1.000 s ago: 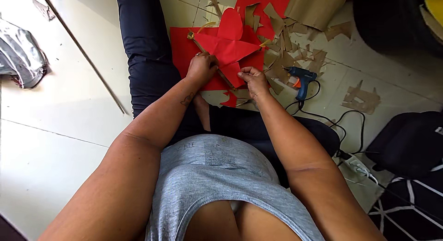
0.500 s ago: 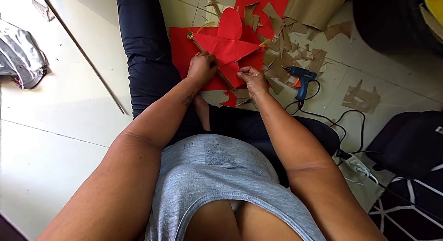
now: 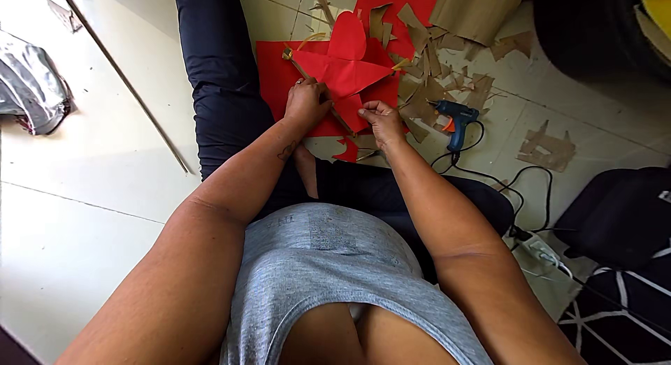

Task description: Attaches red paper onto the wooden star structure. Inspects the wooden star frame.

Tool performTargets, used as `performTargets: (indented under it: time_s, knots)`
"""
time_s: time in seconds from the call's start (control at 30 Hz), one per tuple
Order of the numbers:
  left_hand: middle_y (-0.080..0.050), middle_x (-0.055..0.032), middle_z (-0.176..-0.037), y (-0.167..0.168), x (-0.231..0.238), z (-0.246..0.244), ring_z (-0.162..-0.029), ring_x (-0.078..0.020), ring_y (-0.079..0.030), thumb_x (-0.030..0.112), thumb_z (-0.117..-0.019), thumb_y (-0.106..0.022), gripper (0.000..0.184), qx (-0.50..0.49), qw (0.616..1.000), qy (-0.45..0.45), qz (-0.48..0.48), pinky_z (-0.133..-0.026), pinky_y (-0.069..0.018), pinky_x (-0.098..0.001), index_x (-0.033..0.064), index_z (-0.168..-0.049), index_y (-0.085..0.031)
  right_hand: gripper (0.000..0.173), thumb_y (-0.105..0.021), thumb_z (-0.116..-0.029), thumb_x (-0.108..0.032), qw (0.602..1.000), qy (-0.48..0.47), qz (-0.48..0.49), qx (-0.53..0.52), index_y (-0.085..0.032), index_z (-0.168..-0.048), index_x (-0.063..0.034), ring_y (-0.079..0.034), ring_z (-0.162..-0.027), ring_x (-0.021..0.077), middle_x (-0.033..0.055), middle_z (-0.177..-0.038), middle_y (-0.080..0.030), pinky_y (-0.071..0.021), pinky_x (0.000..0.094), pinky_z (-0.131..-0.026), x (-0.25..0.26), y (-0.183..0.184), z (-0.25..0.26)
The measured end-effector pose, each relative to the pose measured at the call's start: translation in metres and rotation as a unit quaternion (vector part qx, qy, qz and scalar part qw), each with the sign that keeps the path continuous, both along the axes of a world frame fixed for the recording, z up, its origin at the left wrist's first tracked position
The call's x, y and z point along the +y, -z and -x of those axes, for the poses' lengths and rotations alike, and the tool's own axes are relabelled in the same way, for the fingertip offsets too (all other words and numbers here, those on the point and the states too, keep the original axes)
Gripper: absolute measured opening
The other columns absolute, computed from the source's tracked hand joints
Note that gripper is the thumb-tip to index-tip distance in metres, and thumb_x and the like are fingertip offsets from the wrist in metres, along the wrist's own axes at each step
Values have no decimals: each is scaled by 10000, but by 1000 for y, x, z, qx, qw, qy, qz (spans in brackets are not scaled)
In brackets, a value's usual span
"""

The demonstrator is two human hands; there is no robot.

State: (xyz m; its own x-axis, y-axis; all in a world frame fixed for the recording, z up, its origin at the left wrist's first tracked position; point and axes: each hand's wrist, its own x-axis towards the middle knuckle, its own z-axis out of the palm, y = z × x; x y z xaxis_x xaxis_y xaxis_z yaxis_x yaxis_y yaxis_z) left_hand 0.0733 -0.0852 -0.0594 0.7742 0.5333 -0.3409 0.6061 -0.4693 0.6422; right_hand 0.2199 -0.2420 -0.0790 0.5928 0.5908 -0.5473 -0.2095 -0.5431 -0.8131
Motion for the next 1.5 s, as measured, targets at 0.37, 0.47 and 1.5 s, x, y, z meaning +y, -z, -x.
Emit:
performTargets:
  time_s: [0.37,0.47,1.5]
  knots:
    - [-668,-194,-1090,0,-1,-2,-1145,-385,-593,259,-962,-705,245,8,1000,-6,0,-1025,-421,-566,27,-1033,-736,152,-711,-941,-33,1000,2,7,-1,-669,-1083,3,-645,-867,87,76,-956,-692,-532,266,-816,1,-2,1]
    - [-667,-197,-1088,0,-2,-2,-1148,-388,-590,265,-961,-708,250,8,1000,-6,0,-1020,-421,-568,25,-1025,-735,153,-714,-941,-39,1000,3,7,1,-669,-1082,-1,-644,-861,89,76,-955,-690,-533,267,-808,1,-2,1]
    - [-660,-191,-1067,1,-2,-4,-1110,-375,-602,299,-952,-718,283,13,1000,-2,-9,-1003,-429,-555,20,-1000,-727,151,-709,-942,-35,999,1,-13,-34,-678,-1082,12,-651,-840,79,80,-947,-695,-541,252,-798,2,0,3]
